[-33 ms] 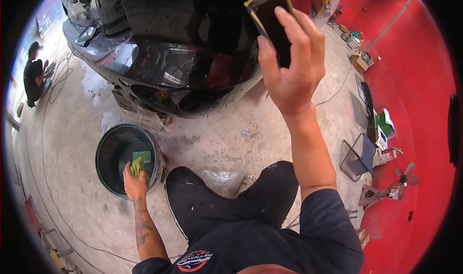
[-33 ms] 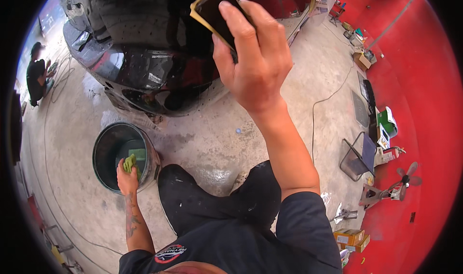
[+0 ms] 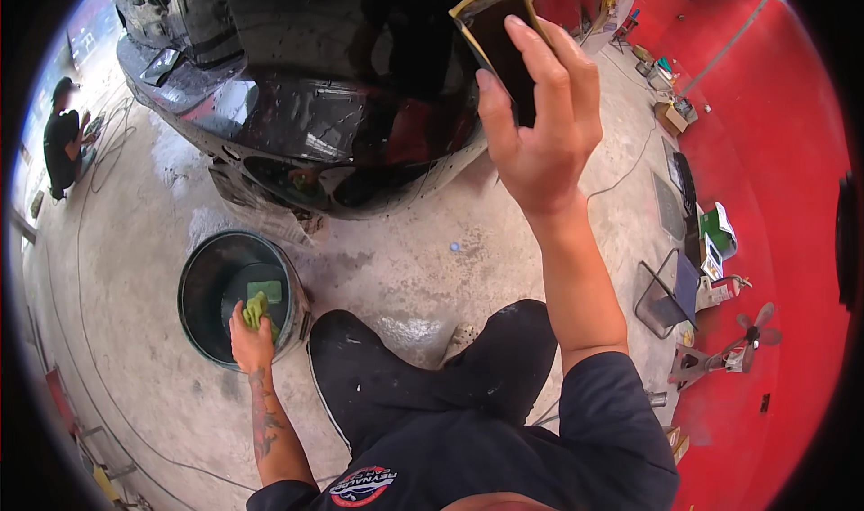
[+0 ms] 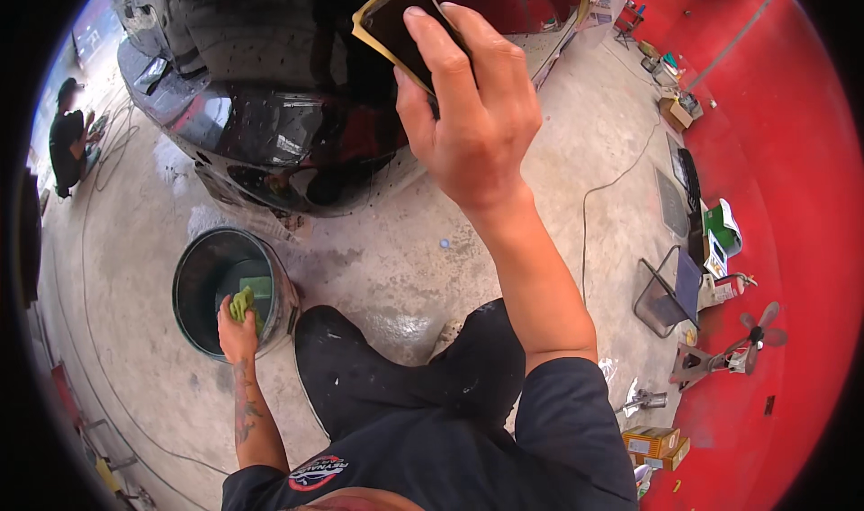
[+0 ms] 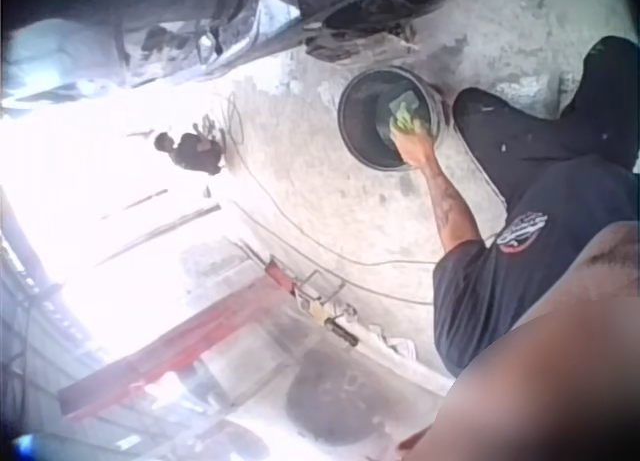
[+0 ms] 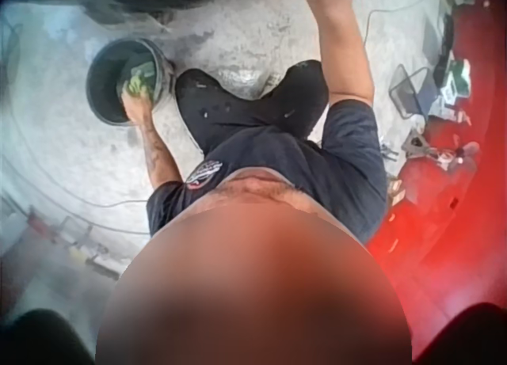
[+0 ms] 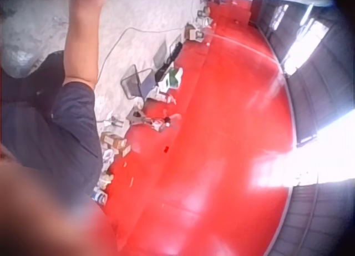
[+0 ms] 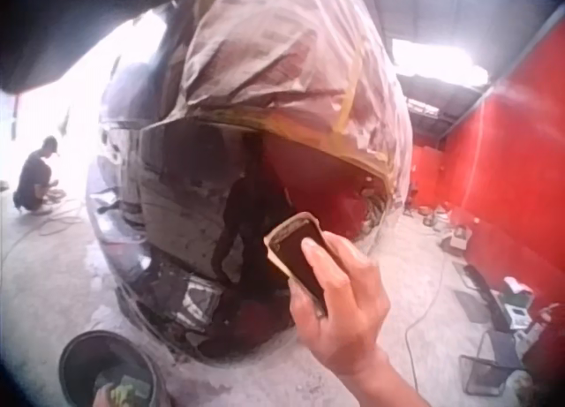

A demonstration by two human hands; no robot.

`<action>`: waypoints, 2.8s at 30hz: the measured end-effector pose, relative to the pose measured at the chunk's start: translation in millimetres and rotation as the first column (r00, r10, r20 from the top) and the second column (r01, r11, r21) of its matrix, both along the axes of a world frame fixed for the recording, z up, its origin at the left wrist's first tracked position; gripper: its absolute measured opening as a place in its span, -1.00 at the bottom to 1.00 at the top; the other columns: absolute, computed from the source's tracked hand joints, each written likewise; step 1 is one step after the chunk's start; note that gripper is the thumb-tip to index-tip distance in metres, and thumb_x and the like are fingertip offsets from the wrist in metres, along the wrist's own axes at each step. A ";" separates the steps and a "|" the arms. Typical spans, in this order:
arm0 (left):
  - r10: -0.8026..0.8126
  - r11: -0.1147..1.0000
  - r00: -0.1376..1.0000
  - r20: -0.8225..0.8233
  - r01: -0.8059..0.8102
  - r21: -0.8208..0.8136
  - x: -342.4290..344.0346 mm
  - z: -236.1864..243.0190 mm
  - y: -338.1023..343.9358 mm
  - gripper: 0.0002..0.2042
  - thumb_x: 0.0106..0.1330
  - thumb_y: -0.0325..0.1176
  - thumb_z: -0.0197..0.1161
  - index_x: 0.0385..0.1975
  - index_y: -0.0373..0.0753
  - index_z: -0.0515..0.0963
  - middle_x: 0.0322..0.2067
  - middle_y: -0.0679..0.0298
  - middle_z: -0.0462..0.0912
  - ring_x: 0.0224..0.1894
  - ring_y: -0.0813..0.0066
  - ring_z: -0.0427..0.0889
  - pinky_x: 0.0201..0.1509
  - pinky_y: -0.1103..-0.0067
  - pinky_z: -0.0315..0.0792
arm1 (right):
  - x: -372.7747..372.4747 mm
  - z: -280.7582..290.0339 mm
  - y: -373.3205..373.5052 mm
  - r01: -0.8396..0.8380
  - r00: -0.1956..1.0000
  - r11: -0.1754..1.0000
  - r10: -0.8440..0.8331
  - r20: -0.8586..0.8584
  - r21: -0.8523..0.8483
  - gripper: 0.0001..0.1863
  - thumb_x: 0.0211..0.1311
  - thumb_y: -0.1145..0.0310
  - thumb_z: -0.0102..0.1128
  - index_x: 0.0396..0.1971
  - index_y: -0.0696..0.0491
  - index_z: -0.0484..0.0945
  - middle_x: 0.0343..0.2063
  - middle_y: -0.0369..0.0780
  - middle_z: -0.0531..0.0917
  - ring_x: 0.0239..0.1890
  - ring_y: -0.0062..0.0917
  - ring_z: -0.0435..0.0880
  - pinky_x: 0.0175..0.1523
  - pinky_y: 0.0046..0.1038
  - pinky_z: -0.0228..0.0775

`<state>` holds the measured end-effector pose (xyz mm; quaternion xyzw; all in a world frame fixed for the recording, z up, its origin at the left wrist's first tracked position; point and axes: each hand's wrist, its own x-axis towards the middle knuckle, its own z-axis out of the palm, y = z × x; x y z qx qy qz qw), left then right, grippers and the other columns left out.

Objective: The person is wet sanding the rear bumper of a black car in an auto body shop environment.

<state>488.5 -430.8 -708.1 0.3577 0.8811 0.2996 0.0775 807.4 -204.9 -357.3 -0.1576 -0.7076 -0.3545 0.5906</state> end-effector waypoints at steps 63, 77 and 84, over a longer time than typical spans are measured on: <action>-0.019 1.000 1.000 -0.012 0.019 -0.009 2.9 0.0 0.1 -0.43 0.17 -0.23 0.33 0.24 -0.08 0.44 0.06 0.14 0.58 0.05 0.01 0.61 0.05 0.21 0.51 | -2.5 23.7 12.8 0.029 0.995 0.994 -0.039 0.096 0.104 -0.40 -0.18 0.46 0.48 0.02 -0.12 0.67 -0.04 -0.24 0.64 -0.16 -0.39 0.59 -0.15 -0.41 0.40; -0.022 1.000 0.999 -0.026 0.022 0.010 -0.6 -10.3 -2.8 -0.44 0.18 -0.21 0.31 0.24 -0.09 0.44 0.08 0.13 0.58 0.06 -0.01 0.60 0.07 0.21 0.51 | -7.3 23.6 5.8 0.022 0.994 0.996 -0.030 0.104 0.083 -0.48 -0.06 0.49 0.42 0.02 -0.04 0.68 -0.02 -0.17 0.65 -0.11 -0.35 0.61 -0.09 -0.41 0.42; -0.025 1.000 1.000 -0.018 0.025 -0.004 1.4 0.3 -0.1 -0.43 0.18 -0.22 0.31 0.24 -0.13 0.44 0.09 0.12 0.57 0.08 -0.01 0.59 0.09 0.22 0.50 | 3.3 13.2 12.2 0.110 0.988 0.980 -0.125 0.086 0.163 -0.52 -0.04 0.47 0.38 -0.01 -0.15 0.70 -0.03 -0.25 0.66 -0.16 -0.41 0.61 -0.19 -0.46 0.36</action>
